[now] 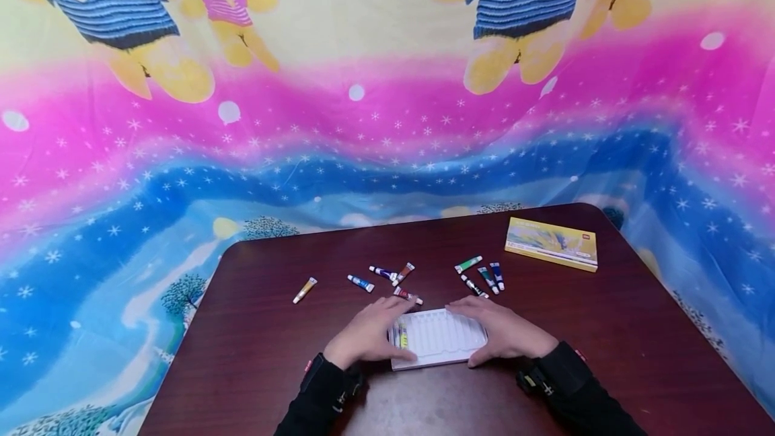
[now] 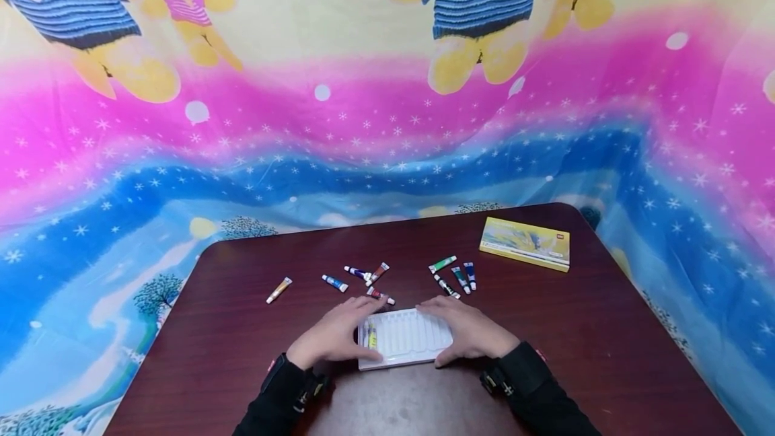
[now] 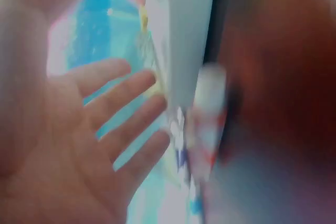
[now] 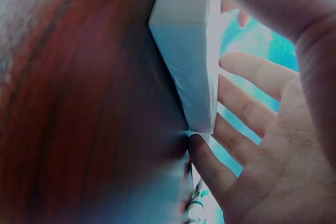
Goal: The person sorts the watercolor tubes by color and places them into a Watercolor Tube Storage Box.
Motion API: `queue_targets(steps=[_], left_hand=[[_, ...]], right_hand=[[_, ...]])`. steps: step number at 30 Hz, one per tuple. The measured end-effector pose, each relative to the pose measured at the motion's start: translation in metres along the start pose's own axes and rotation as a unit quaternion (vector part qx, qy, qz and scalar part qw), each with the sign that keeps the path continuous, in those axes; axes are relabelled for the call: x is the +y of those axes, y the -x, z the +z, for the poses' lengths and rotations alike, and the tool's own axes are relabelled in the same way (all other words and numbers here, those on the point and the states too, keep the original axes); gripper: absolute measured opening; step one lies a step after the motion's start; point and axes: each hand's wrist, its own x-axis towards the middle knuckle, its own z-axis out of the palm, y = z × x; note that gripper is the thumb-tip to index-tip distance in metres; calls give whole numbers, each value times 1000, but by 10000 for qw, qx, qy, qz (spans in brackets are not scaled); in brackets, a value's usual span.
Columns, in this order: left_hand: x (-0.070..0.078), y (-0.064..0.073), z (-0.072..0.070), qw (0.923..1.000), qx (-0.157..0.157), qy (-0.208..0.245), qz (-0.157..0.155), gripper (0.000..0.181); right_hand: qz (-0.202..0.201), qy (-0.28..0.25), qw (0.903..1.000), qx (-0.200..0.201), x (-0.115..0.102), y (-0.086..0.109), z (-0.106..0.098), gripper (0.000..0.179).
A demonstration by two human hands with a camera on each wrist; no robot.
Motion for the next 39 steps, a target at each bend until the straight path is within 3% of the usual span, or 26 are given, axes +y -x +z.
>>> queue_targets(steps=[3,5,7,9,11,14,18,25,28,31,34,39], left_hand=[[-23,5,-11,9941,967,-99,-485,80],[-44,12,-19,9791,1720,-329,-1037,67],[-67,23,-25,9575,2286,-512,-1681,58],[-89,35,-30,9390,2511,-623,-2266,51],[-104,48,-32,9262,2523,-643,-2728,46],[-114,59,-33,9195,2327,-605,-3109,39],[-114,62,-33,9190,2294,-594,-3149,31],[-113,59,-30,9250,2613,-433,-2725,26],[-113,56,-31,9299,2660,-209,-2532,21],[-111,52,-35,9294,2780,261,-2414,19],[-105,49,-42,9189,3097,904,-2270,18],[-93,45,-55,8899,3641,2016,-1866,22]], right_hand=[[-6,4,10000,9,0,0,0,96],[-2,-8,10000,8,1,0,0,96],[12,-12,10000,5,1,1,0,96],[20,-14,10000,2,0,1,0,96],[9,-10,10000,-7,0,1,0,96],[-20,32,10000,-5,0,1,0,96],[-31,32,10000,-5,0,1,-1,96],[-5,-25,10000,2,0,1,1,96],[6,-55,10000,-3,0,2,1,96],[-3,-90,10000,-3,0,2,1,96],[-8,-70,10000,9,-1,3,0,96],[2,-14,10000,5,-1,2,-1,96]])
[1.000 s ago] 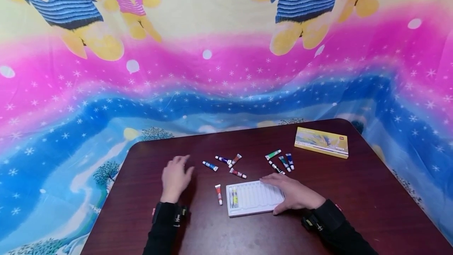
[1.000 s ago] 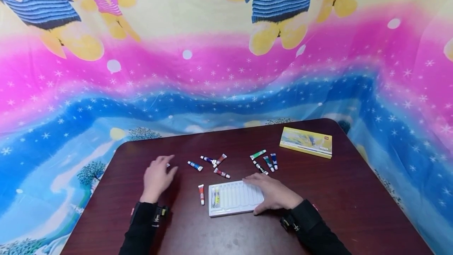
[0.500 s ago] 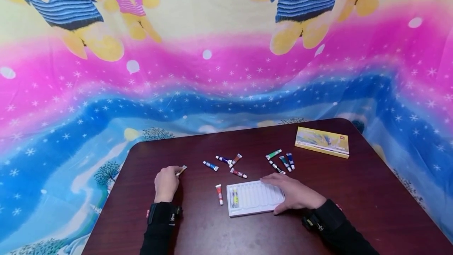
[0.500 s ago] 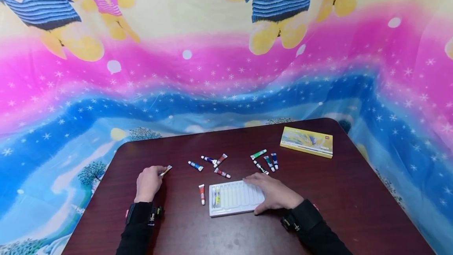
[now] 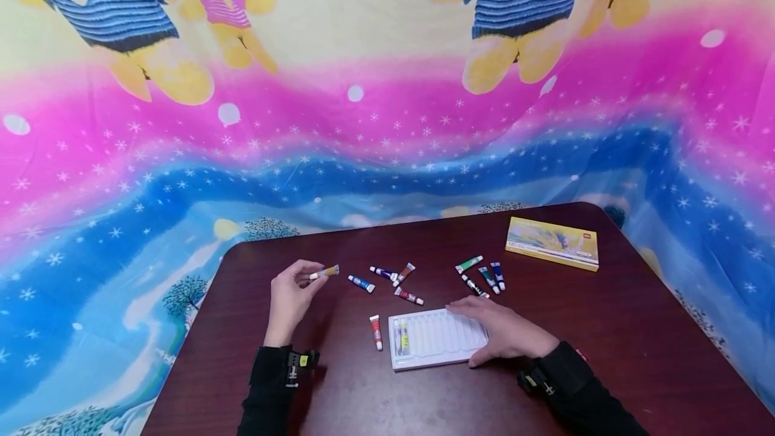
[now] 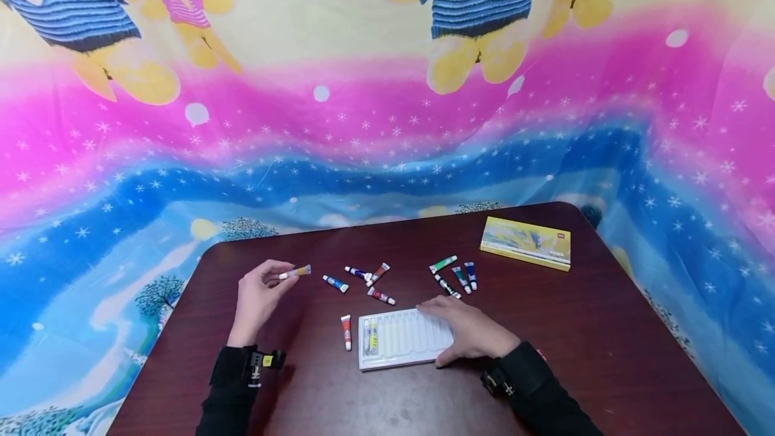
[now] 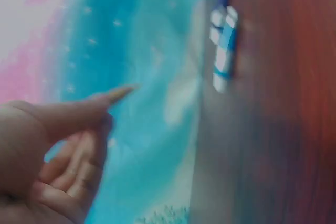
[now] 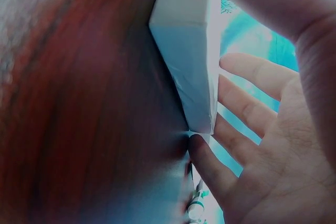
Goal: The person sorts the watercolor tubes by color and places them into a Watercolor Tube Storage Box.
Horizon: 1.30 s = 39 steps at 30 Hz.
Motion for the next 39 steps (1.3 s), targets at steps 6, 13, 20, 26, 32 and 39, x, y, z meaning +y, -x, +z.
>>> queue_targets(steps=[6,13,20,26,32,39], left_hand=[[14,0,-2,9932,269,1127,112,20],[18,-1,1,9885,326,1403,459,19],[21,0,2,9631,94,2676,277,24],[22,-1,-1,9361,429,3491,71,27],[21,-1,-2,9491,717,3064,157,30],[20,0,3,9524,408,2995,391,42]], right_hand=[[-39,29,10000,4,0,0,0,96],[-69,109,9999,44,0,-1,1,96],[-37,63,10000,21,0,-1,0,96],[-22,22,10000,10,1,0,0,95],[-29,22,10000,5,0,0,0,94],[6,28,10000,-14,-1,-1,0,95]])
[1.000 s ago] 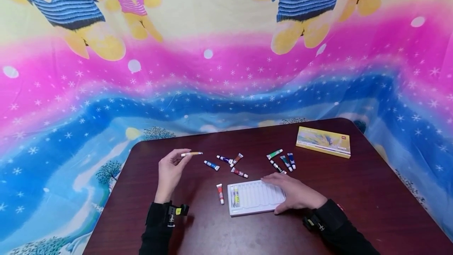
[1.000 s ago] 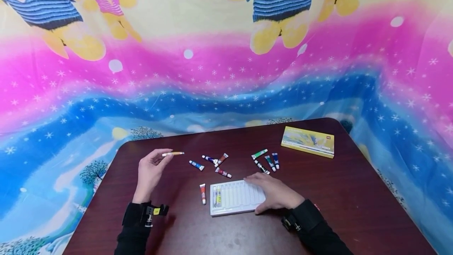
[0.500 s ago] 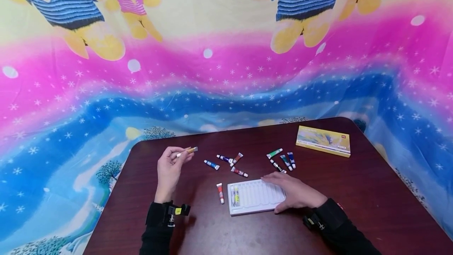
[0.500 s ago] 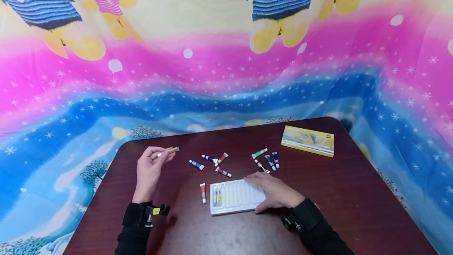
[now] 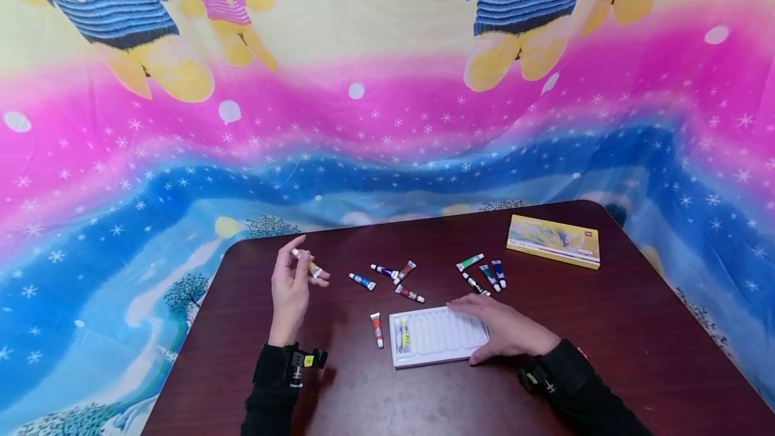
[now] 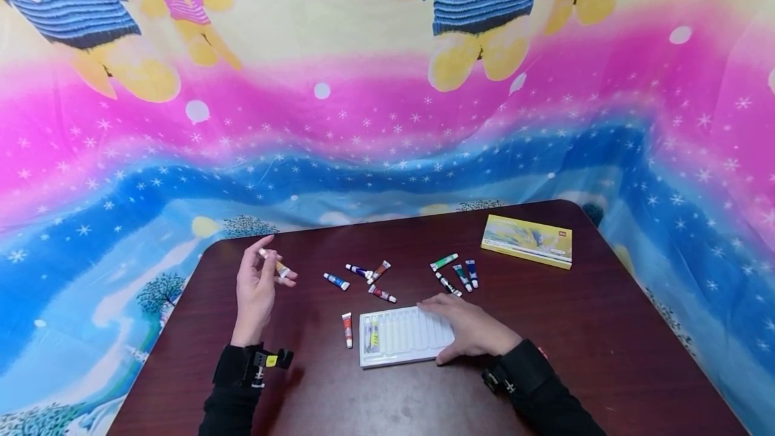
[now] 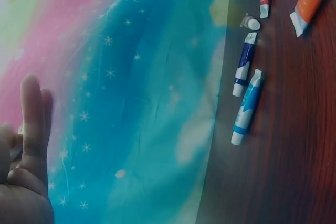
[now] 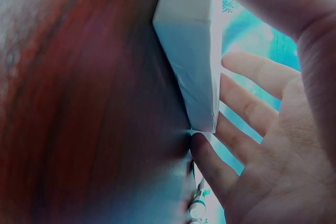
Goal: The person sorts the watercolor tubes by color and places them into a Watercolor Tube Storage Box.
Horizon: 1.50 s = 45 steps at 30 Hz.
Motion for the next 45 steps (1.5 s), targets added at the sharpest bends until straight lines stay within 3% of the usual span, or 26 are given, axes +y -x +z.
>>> queue_targets(steps=[9,14,20,26,30,45], left_hand=[[5,1,4,9985,-291,-361,-298,61],[11,3,10,9946,-789,-413,-528,73],[7,5,19,9852,-1335,-396,-1003,78],[4,11,31,9677,-1642,140,-1907,80],[6,14,38,9599,-1725,238,-2199,78],[0,21,50,9558,-2149,344,-1979,76]], right_hand=[[-37,16,10000,16,-1,0,0,95],[-32,59,10000,18,-1,0,0,96],[-22,63,10000,38,0,0,0,96],[-26,34,10000,34,0,1,0,95],[-33,14,10000,23,-1,0,0,95],[-31,-6,10000,40,0,0,0,95]])
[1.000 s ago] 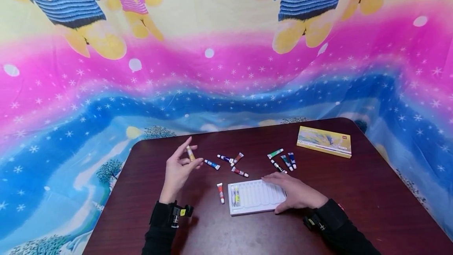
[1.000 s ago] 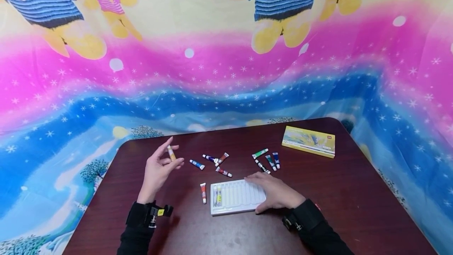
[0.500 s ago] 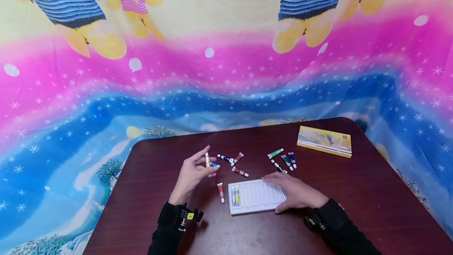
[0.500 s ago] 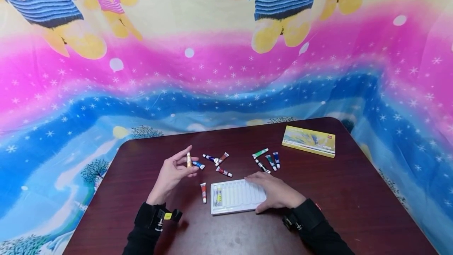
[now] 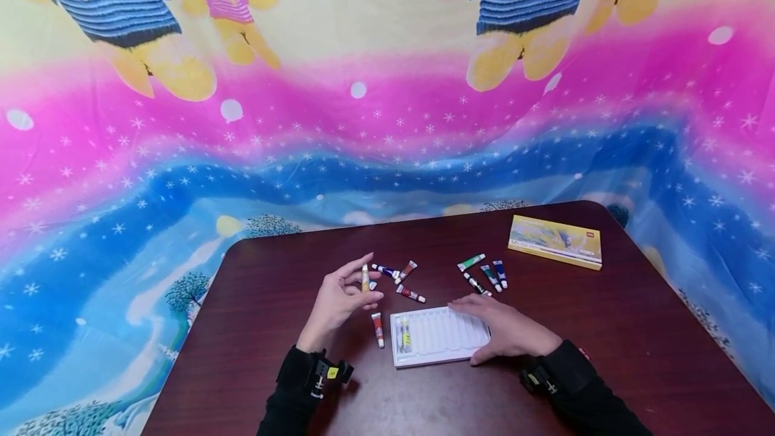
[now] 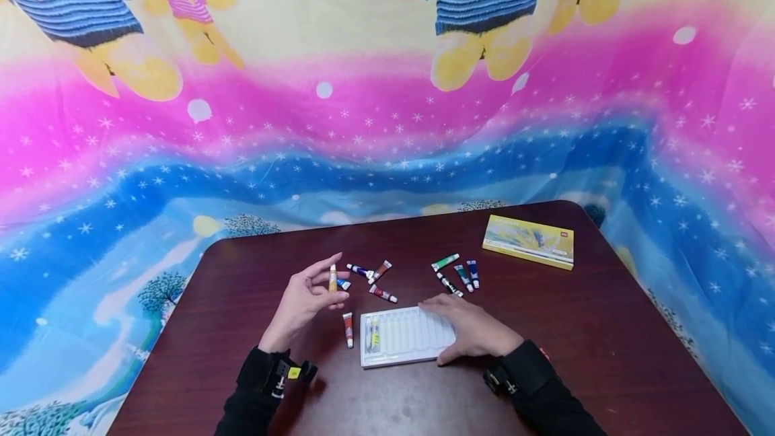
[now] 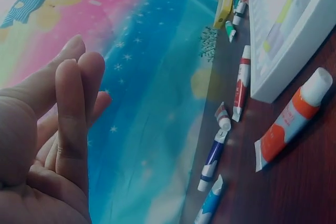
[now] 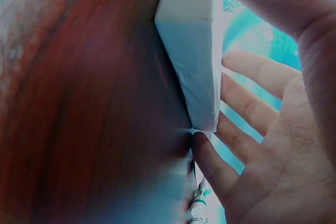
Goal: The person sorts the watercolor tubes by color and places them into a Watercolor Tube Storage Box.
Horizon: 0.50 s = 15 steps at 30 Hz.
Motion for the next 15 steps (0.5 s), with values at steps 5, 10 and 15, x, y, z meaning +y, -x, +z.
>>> queue_targets(steps=[5,10,15], left_hand=[[0,0,5,10000,28,-17,-90,77],[1,0,7,9999,25,-44,-106,76],[1,-1,7,9998,14,-218,-22,77]], right_hand=[[-39,19,10000,15,1,1,0,95],[-64,13,10000,20,1,0,0,95],[-25,15,10000,-11,1,0,0,95]])
